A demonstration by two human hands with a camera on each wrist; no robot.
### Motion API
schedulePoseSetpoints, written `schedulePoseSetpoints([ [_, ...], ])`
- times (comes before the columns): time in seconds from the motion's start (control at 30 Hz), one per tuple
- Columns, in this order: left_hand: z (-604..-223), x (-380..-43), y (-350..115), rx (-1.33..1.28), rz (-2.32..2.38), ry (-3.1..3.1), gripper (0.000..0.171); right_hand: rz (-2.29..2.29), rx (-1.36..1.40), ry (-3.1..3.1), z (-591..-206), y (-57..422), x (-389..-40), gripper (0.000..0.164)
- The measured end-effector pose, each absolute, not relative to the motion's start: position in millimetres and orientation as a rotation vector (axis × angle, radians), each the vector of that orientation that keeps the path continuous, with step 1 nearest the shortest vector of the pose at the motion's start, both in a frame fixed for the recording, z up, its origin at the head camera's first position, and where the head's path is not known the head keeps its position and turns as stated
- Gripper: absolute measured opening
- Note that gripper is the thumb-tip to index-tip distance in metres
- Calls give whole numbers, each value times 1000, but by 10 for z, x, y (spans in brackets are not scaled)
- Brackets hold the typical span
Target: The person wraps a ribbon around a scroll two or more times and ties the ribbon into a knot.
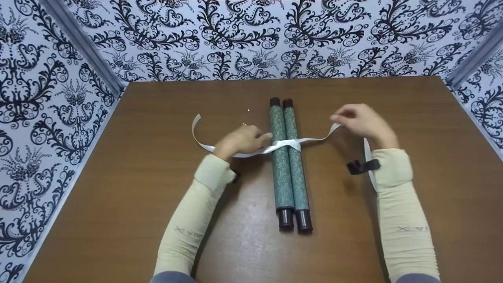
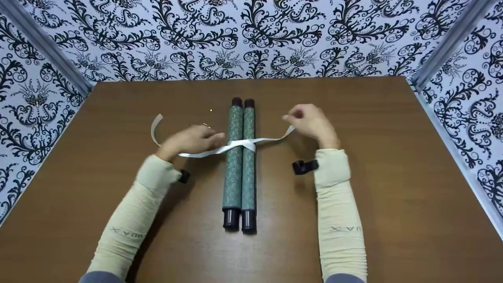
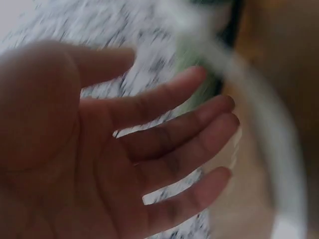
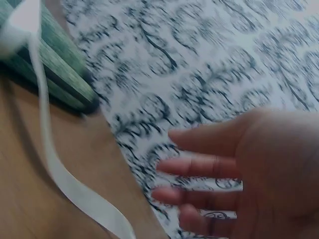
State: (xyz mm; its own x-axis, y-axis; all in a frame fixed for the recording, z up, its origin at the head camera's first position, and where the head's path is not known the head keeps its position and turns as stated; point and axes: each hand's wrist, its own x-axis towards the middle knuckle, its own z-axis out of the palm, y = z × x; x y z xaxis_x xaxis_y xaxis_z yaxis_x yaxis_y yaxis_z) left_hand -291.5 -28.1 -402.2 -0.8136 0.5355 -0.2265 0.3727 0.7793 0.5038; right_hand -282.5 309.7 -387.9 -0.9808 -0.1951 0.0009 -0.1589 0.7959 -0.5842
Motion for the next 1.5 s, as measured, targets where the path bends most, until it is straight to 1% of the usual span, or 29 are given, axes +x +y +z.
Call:
schedulePoseSetpoints([
  [0.07,-4088,-2895,-179,700,658,2608,46,-951,-402,2888,-3924,2949,-2859,33],
  [0.17,-4155,-2886,-118,719,731,2575,42,-950,-513,2834,-4010,2748,-2896,27],
  [0.27,-4170,-2888,-118,767,786,2517,41,-948,-598,2800,-4115,2591,-2928,23],
  [0.37,-4165,-2889,-121,811,803,2467,44,-958,-652,2780,-4213,2496,-2951,19],
  [0.5,-4164,-2884,-98,707,835,2412,44,-1016,-628,2731,-4302,2442,-2949,15],
  [0.6,-4175,-2885,-77,566,909,2384,43,-1068,-599,2688,-4326,2423,-2939,17],
  [0.7,-4190,-2889,-60,469,976,2368,35,-1098,-577,2650,-4331,2421,-2931,20],
  [0.8,-4208,-2896,-60,426,997,2361,27,-1058,-597,2641,-4329,2428,-2930,18],
  [0.9,-4218,-2904,-68,421,1014,2340,23,-1006,-644,2638,-4320,2436,-2930,15],
  [1.03,-4206,-2899,-91,440,1017,2317,22,-935,-666,2648,-4298,2450,-2930,20],
  [1.1,-4197,-2890,-104,448,982,2313,26,-914,-660,2645,-4285,2461,-2927,21],
  [1.23,-4191,-2879,-124,468,889,2310,40,-932,-677,2607,-4265,2482,-2916,17],
  [1.3,-4196,-2883,-133,480,875,2296,42,-983,-692,2572,-4262,2485,-2913,17],
  [1.37,-4205,-2891,-138,486,887,2271,40,-1045,-701,2543,-4265,2490,-2914,17],
  [1.5,-4220,-2914,-149,517,932,2235,29,-1175,-677,2475,-4275,2490,-2916,16],
])
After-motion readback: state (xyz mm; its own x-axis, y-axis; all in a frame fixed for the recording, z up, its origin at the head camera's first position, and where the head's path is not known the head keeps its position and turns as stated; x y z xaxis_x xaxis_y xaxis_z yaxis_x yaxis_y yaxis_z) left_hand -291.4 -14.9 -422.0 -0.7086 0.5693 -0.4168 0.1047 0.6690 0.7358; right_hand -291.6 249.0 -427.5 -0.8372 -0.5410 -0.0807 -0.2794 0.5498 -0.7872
